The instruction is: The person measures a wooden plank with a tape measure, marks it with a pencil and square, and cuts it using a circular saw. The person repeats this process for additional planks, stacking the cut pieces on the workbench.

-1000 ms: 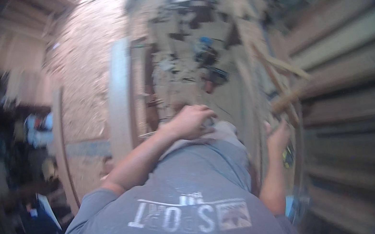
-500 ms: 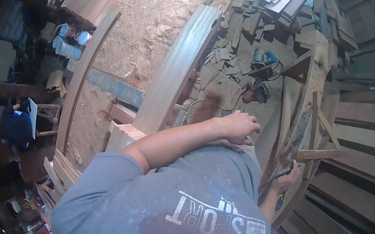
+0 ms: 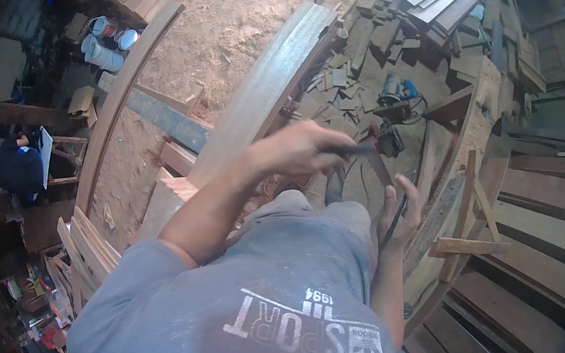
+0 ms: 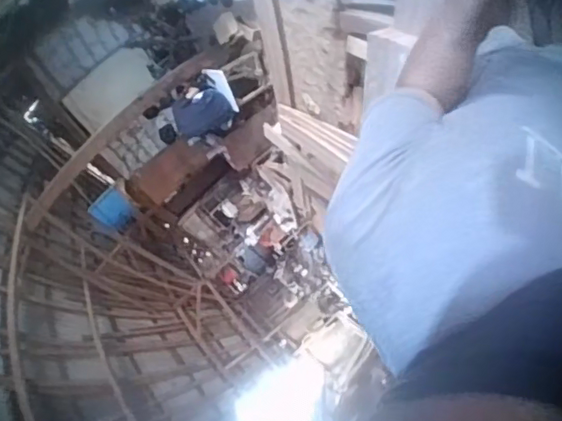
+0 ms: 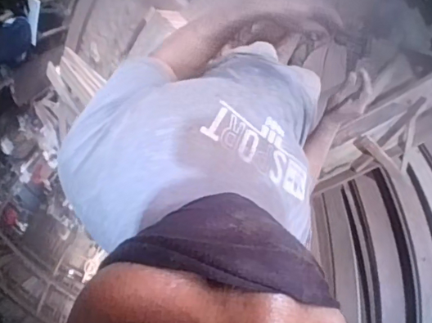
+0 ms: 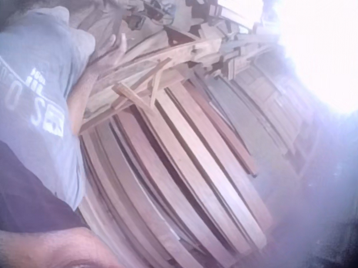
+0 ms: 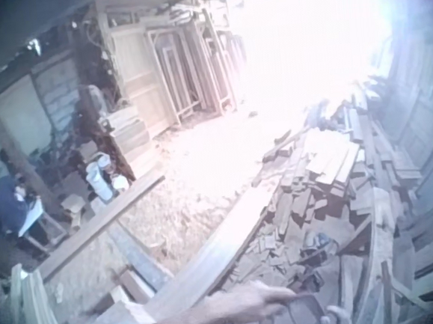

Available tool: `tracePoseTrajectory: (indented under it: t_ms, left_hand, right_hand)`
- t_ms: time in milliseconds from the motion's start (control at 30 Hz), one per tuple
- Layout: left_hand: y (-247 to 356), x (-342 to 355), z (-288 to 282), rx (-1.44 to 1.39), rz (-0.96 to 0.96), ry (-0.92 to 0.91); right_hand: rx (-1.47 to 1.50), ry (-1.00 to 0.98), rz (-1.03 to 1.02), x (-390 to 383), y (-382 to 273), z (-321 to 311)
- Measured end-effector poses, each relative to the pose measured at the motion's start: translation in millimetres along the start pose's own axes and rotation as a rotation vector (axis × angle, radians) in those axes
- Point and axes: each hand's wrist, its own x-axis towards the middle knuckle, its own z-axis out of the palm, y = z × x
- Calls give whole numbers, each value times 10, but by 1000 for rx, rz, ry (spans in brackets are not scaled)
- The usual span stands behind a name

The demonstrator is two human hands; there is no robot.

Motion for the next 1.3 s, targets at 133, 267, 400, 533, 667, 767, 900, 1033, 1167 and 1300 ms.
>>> tracePoseTrajectory:
  t_ms: [133, 267, 400, 533, 667, 767, 900, 1033, 1167, 1300]
  left_hand:
    - [-3, -392, -297, -344, 25, 646]
    - [-553, -373, -238, 161, 141, 1114]
    - [-838, -335, 64, 518, -47, 1232]
    - [-1017, -229, 506, 628, -322, 1128]
    - [-1075, 10, 660, 659, -429, 1118]
    - [-1127, 191, 646, 707, -511, 1114]
    - [-1260, 345, 567, 710, -550, 1108]
    - [-1398, 383, 481, 713, -539, 1064]
    - [-1521, 376, 326, 665, -452, 990]
    - [-1630, 405, 338, 626, -425, 986]
  right_hand:
    - [29, -7, 20, 513, -168, 194]
    - [27, -195, 34, 779, -87, 361]
    - [-6, -427, 2, 821, 76, 552]
    - [-29, -620, 16, 867, 148, 688]
    - [-28, -738, 96, 992, 298, 818]
    - [-3, -815, 183, 1155, 337, 943]
    - [-36, -921, 142, 1405, 360, 1124]
    - [-28, -990, 148, 1592, 513, 1278]
    - [65, -988, 209, 1785, 556, 1526]
    - [179, -969, 278, 1953, 517, 1767]
